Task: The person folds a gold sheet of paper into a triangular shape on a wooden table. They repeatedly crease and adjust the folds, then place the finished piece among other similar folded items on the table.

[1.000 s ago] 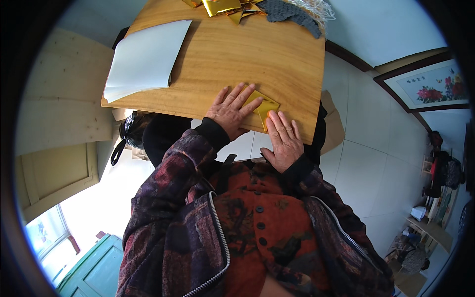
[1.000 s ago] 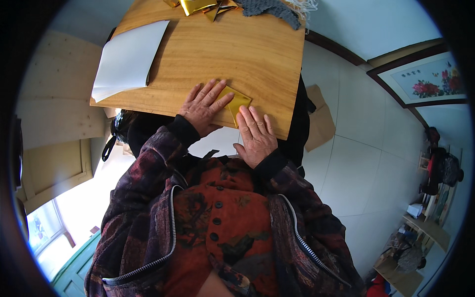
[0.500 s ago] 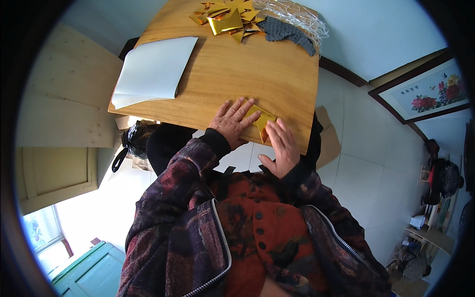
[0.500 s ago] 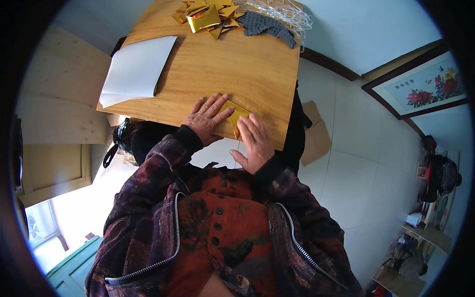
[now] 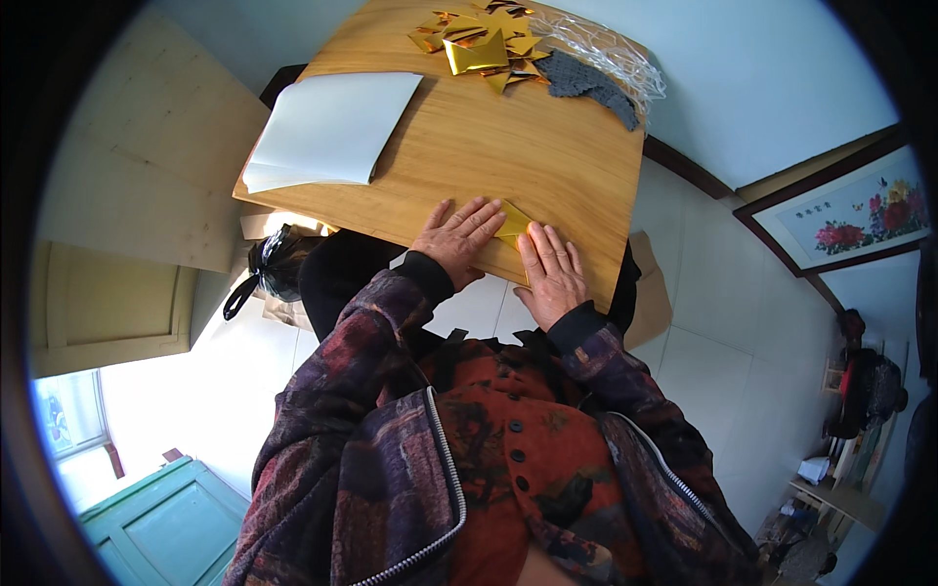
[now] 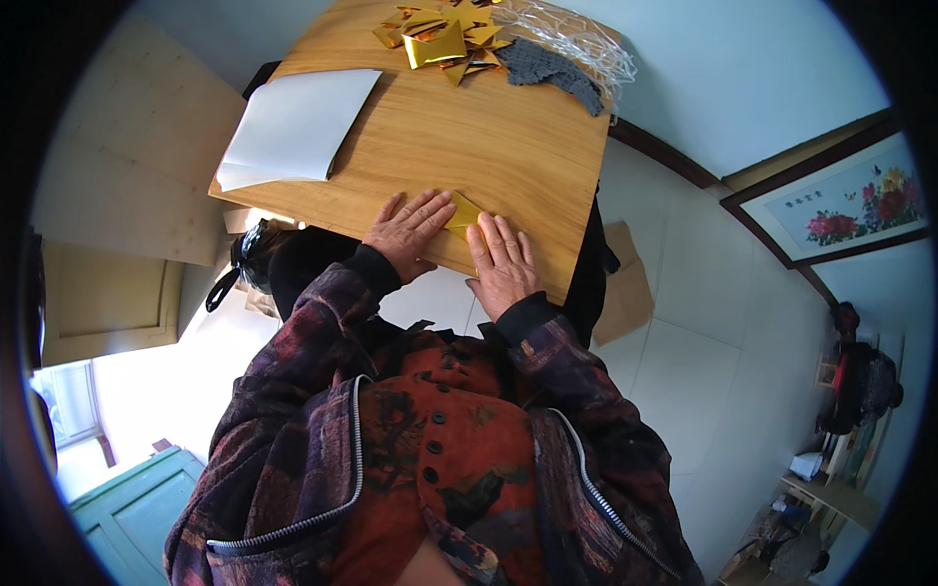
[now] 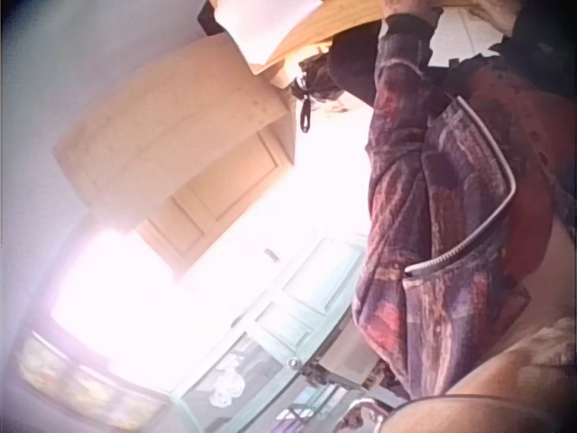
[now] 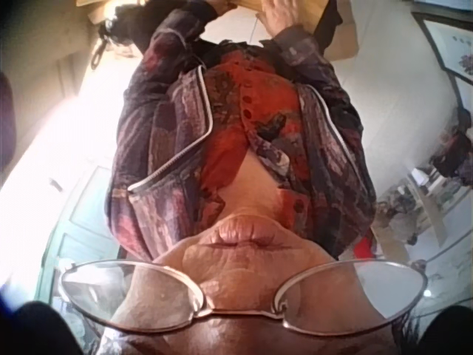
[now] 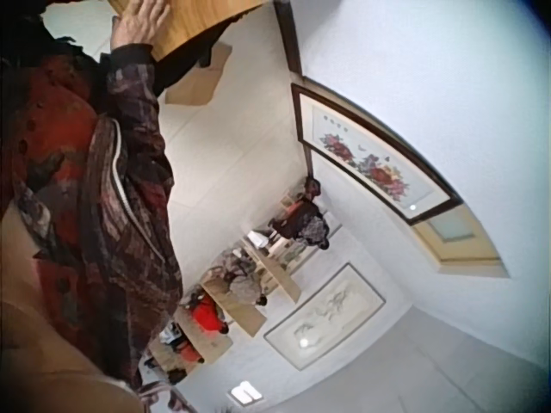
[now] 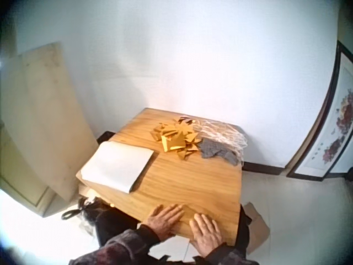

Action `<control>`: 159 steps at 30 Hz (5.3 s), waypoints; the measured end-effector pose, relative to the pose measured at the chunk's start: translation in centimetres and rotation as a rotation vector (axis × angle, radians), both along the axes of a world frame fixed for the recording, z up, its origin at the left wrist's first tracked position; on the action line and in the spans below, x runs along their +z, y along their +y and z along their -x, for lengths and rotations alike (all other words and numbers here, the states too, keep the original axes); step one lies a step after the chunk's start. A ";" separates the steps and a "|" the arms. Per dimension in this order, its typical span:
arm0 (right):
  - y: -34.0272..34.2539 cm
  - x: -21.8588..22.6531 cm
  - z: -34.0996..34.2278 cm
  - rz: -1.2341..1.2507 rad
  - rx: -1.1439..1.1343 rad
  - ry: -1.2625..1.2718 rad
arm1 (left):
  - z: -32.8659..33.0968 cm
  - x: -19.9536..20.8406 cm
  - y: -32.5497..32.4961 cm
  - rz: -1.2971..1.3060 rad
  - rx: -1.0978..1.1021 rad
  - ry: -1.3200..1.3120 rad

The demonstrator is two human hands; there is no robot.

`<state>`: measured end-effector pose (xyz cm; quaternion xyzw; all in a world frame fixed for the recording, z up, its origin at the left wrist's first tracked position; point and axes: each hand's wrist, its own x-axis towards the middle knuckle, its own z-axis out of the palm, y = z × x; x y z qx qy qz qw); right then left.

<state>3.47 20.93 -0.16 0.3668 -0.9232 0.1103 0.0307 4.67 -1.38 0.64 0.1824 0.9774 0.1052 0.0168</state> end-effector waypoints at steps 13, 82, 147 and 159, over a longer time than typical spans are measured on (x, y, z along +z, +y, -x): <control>0.6 -0.1 -1.1 0.319 0.050 0.184 | -7.5 -2.6 -2.4 -0.505 0.355 0.252; -0.3 3.6 -3.8 0.964 -0.136 -1.206 | -6.7 0.1 1.3 -1.344 0.611 -0.024; -7.6 -0.5 9.3 0.870 -0.099 -0.807 | 4.0 0.1 -17.1 -0.467 0.637 0.441; -1.8 2.6 1.5 0.487 -0.043 0.003 | 1.0 2.1 2.5 -0.257 -0.103 0.509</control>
